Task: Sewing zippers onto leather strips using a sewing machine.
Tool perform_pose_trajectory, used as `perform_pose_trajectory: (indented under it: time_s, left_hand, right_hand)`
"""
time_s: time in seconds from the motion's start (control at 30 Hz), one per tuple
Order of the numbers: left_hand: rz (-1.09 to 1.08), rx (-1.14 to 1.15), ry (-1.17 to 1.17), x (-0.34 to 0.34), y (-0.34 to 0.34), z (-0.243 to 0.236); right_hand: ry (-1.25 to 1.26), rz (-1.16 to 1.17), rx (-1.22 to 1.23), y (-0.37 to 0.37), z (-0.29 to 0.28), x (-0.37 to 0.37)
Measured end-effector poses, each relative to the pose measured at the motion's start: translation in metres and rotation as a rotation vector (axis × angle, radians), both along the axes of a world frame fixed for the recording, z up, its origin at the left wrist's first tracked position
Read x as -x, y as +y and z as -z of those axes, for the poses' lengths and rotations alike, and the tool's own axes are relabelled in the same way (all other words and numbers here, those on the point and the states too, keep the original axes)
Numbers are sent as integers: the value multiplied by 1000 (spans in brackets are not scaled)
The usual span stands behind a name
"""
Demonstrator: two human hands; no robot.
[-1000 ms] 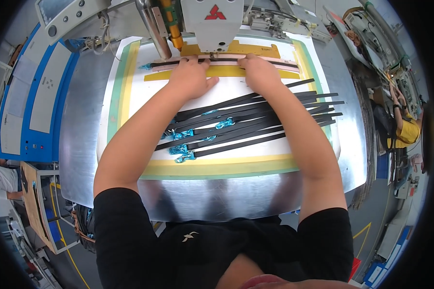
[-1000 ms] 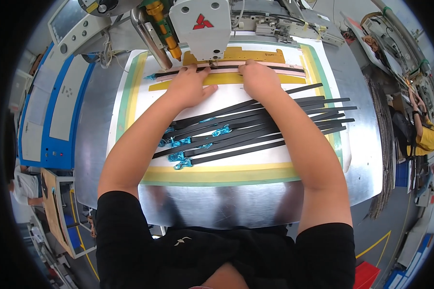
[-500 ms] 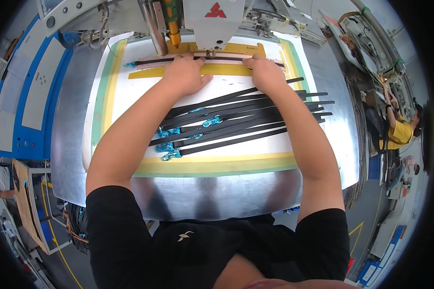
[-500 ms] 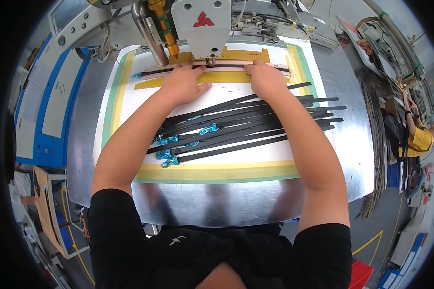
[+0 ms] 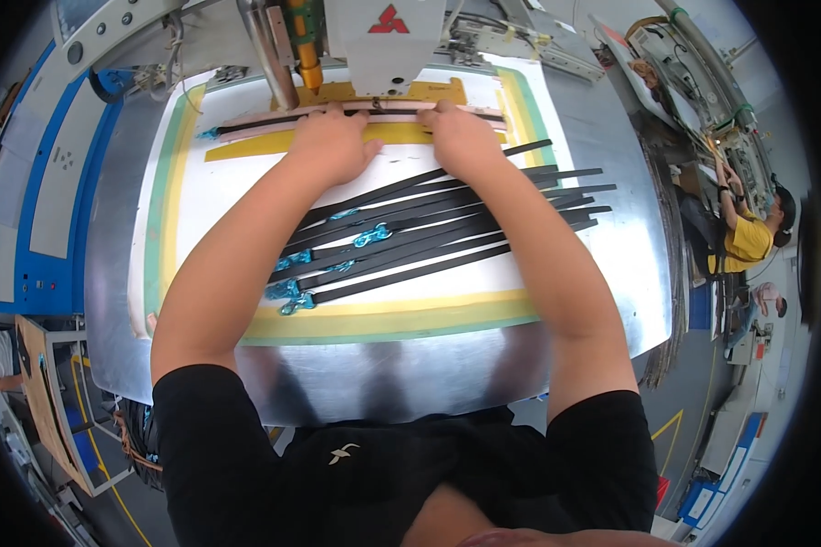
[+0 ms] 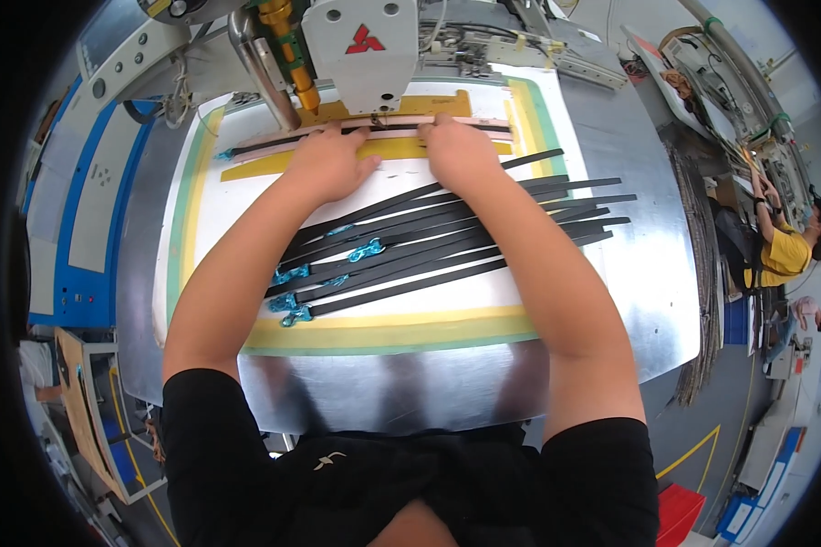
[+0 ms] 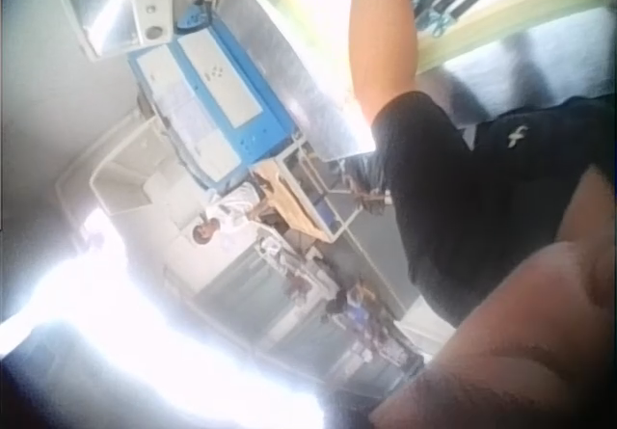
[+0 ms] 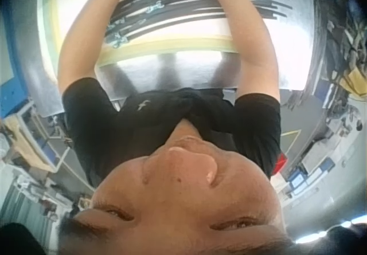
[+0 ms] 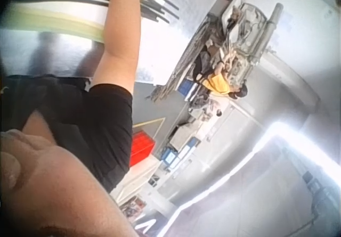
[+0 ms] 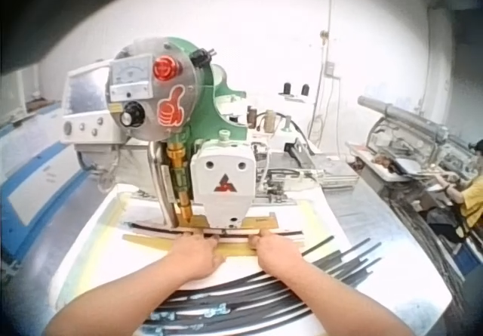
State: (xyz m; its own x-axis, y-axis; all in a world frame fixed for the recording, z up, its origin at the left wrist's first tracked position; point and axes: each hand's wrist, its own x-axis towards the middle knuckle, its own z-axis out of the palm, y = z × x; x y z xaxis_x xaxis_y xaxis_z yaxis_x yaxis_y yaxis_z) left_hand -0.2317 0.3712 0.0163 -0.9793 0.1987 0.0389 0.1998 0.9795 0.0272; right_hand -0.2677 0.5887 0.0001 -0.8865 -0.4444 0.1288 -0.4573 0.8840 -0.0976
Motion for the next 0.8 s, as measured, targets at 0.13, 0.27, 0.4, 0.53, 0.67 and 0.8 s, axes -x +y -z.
perform_pose_trajectory:
  time_s: [0.13,0.27,0.4,0.53,0.67,0.8]
  left_hand:
    - [14,21,-76,6,5,2]
    - [36,-26,29,1,2,12]
    - [4,-25,19,-1,3,11]
    - [17,-21,27,4,8,10]
    - [-1,-1,-10,4,13,12]
    - [-2,15,5,1,22,8]
  right_hand:
    - [-37,2,13,2,-2,-3]
    - [-56,8,14,21,-5,2]
    - [-81,94,26,52,-8,5]
    - [-81,143,-24,79,-9,12]
    - [-61,115,18,81,-2,14]
    - [-51,119,5,74,2,14]
